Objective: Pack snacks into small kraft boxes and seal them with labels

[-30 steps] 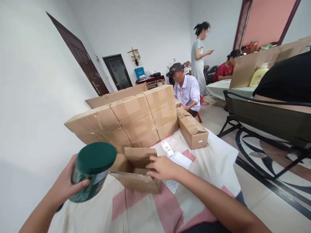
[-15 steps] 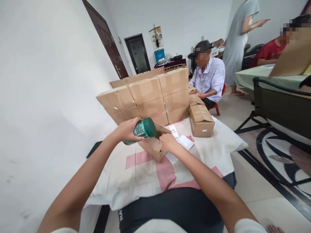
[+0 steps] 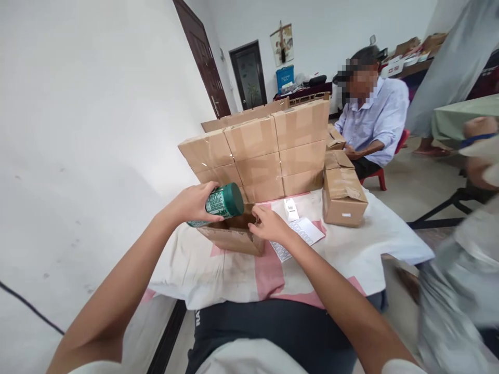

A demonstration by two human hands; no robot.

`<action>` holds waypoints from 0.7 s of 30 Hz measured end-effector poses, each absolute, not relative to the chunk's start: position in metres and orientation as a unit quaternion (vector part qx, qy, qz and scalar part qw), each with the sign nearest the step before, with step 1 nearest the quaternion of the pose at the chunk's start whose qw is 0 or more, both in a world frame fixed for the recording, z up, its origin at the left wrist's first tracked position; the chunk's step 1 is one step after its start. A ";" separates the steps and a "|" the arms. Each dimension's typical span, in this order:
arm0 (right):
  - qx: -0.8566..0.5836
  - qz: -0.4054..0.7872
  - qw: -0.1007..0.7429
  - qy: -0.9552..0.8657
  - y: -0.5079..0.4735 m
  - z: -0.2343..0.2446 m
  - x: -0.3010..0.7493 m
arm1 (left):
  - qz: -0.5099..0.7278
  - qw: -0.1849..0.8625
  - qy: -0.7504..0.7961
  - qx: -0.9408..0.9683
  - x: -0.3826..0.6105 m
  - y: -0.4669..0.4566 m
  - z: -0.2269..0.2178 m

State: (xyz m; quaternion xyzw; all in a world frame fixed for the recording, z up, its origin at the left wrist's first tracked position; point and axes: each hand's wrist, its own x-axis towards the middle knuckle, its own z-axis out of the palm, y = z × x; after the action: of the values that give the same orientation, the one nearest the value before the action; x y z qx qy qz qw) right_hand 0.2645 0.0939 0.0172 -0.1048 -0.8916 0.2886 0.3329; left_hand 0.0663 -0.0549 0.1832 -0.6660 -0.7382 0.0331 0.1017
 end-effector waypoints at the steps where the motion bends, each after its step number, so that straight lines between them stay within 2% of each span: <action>1: -0.092 0.296 0.339 -0.888 0.094 0.016 0.265 | 0.037 0.100 -0.733 -0.672 0.063 -0.053 0.179; 6: -0.038 0.302 0.362 -0.881 0.094 0.009 0.265 | 0.042 0.063 -0.689 -0.721 0.050 -0.035 0.150; 13: -0.105 0.349 0.390 -0.846 0.111 -0.008 0.259 | 0.021 0.012 -0.648 -0.762 0.057 -0.027 0.098; 21: -0.125 0.336 0.385 -0.851 0.123 -0.018 0.254 | -0.051 -0.039 -0.693 -0.718 0.041 -0.033 0.054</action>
State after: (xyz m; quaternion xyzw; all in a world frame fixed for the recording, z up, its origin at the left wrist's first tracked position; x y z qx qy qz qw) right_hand 0.2544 0.1233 -0.0176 -0.1247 -0.8508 0.3357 0.3847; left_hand 0.0414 -0.0326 0.0536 -0.7182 -0.6929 -0.0505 -0.0394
